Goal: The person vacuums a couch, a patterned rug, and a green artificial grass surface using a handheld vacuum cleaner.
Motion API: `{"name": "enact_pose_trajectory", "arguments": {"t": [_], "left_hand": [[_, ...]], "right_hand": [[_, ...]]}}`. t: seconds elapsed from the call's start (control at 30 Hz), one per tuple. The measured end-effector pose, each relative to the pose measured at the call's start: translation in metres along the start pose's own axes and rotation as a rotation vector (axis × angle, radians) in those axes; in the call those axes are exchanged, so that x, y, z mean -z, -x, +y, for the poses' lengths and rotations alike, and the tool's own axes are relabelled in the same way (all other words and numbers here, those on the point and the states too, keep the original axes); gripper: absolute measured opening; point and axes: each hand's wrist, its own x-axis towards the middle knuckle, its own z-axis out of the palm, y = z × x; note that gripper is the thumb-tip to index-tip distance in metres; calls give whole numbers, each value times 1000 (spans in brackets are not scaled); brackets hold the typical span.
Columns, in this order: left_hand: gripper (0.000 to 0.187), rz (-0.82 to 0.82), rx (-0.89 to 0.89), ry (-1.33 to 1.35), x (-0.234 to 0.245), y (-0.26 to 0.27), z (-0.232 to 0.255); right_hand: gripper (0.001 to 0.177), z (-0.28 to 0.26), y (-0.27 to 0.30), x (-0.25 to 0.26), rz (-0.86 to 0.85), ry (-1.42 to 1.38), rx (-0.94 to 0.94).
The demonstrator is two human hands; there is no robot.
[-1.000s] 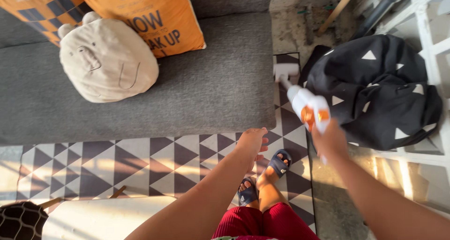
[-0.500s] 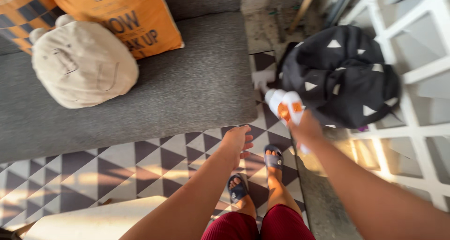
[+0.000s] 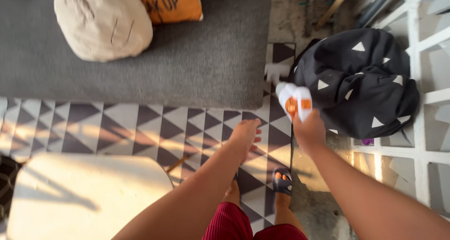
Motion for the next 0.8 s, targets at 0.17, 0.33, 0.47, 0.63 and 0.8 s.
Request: {"name": "enact_pose_trajectory", "arguments": {"t": [0.17, 0.33, 0.47, 0.63, 0.8], "left_hand": [[46, 81, -31, 127, -13, -31, -28], [60, 95, -149, 47, -43, -38, -32], [82, 74, -326, -92, -90, -30, -35], [86, -17, -379, -186, -129, -20, -56], [75, 3, -316, -169, -130, -1, -96]], "right_hand": [[45, -21, -74, 7, 86, 137, 194], [43, -43, -116, 26, -91, 106, 160], [51, -15, -134, 16, -49, 237, 309], [58, 46, -105, 3, -50, 307, 433], [52, 105, -5, 53, -321, 343, 296]]}}
